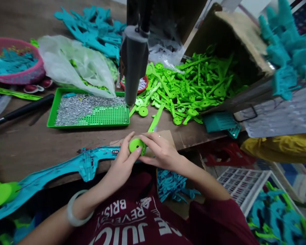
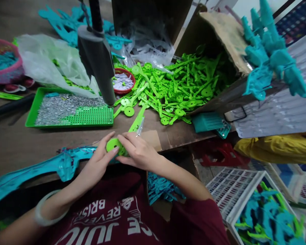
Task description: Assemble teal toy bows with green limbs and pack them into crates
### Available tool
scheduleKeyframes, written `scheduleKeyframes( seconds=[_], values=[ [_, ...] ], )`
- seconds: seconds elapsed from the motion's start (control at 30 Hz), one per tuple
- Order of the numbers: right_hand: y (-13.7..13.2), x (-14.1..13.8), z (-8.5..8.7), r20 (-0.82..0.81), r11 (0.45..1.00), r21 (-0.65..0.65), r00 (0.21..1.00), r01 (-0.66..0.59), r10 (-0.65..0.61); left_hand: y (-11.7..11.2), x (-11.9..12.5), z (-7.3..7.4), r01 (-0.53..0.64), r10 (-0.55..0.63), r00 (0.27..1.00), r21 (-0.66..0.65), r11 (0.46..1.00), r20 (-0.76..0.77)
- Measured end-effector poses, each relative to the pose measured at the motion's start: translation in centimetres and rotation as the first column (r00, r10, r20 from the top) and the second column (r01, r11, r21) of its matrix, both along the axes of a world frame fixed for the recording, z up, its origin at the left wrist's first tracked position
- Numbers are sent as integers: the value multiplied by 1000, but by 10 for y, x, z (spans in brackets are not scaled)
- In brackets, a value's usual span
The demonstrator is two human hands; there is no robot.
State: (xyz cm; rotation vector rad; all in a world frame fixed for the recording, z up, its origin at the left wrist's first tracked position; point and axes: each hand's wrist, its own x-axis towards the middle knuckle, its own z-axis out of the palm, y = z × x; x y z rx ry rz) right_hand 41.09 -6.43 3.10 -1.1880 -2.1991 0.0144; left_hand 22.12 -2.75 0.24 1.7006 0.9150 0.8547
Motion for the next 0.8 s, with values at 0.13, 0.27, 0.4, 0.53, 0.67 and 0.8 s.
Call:
scheduleKeyframes(
  seconds=[0.13,0.27,0.4,0.53,0.67,0.8],
  values=[
    [5,14,-17,52,999,-22,998,-30,31,-3,-22,-5,-32,78,994,485,874,-76],
    [12,20,-29,47,985,-141,993,-98,105,0,-33,-10,179,-18,970,663,727,-243],
    [17,21,-30,21,972,-204,992,-116,123,4,-29,-18,293,-98,947,692,659,-307],
    [17,20,-28,50,969,-220,990,-116,130,10,-26,-25,333,-63,921,690,643,-385],
    [17,20,-28,51,977,-154,986,-146,156,12,-27,-28,302,-15,926,714,632,-377],
    [17,19,-27,22,981,-138,990,-134,139,11,-29,-30,290,-11,927,700,653,-374]
  ],
)
